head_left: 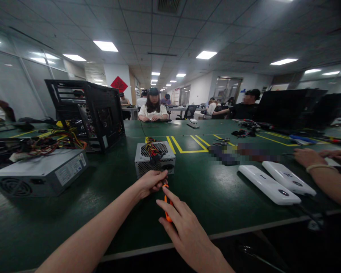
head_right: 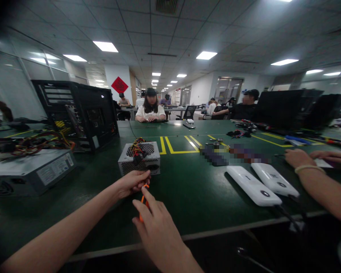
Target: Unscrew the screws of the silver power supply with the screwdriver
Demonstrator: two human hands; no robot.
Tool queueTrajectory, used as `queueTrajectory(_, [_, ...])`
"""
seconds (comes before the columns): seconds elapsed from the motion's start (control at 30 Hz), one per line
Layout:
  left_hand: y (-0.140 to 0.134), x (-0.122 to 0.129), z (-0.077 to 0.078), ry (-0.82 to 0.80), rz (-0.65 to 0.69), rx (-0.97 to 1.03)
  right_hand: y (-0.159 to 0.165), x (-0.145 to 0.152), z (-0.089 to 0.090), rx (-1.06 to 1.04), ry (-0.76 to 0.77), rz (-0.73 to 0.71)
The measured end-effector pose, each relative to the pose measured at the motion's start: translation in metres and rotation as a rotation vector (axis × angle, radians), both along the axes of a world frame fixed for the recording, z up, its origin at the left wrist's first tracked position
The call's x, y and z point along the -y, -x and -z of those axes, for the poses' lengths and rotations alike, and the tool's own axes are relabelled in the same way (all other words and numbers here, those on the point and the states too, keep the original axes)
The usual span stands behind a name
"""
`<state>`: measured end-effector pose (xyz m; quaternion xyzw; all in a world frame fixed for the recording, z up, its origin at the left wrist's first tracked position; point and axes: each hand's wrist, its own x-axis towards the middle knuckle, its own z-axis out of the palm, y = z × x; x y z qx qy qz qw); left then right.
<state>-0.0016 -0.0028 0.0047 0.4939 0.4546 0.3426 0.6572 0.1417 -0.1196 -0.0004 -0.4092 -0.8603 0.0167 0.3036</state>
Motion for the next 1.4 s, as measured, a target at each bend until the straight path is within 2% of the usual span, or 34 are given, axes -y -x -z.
queueTrajectory(0.2, [0.008,0.0,-0.001,0.058,0.137,0.093,0.0,0.0,0.001,-0.025,0.031,0.022])
queueTrajectory(0.4, [0.003,0.0,0.002,0.048,0.084,0.076,-0.002,-0.001,0.003,-0.076,0.061,0.025])
queueTrajectory(0.67, [-0.002,0.004,-0.004,0.049,0.003,0.034,-0.008,-0.001,-0.003,-0.049,0.151,-0.016])
queueTrajectory(0.9, [0.005,-0.001,0.0,0.081,0.073,0.175,-0.011,-0.002,-0.006,-0.071,0.243,0.005])
queueTrajectory(1.03, [0.003,-0.003,0.002,0.045,0.025,0.224,-0.012,-0.002,-0.006,-0.146,0.29,-0.002])
queueTrajectory(1.3, [-0.001,-0.003,0.003,0.006,-0.044,0.186,-0.009,-0.006,-0.001,-0.081,0.273,0.037])
queueTrajectory(1.4, [0.002,-0.003,0.004,0.004,-0.001,0.161,-0.008,-0.007,0.004,-0.06,0.215,0.044])
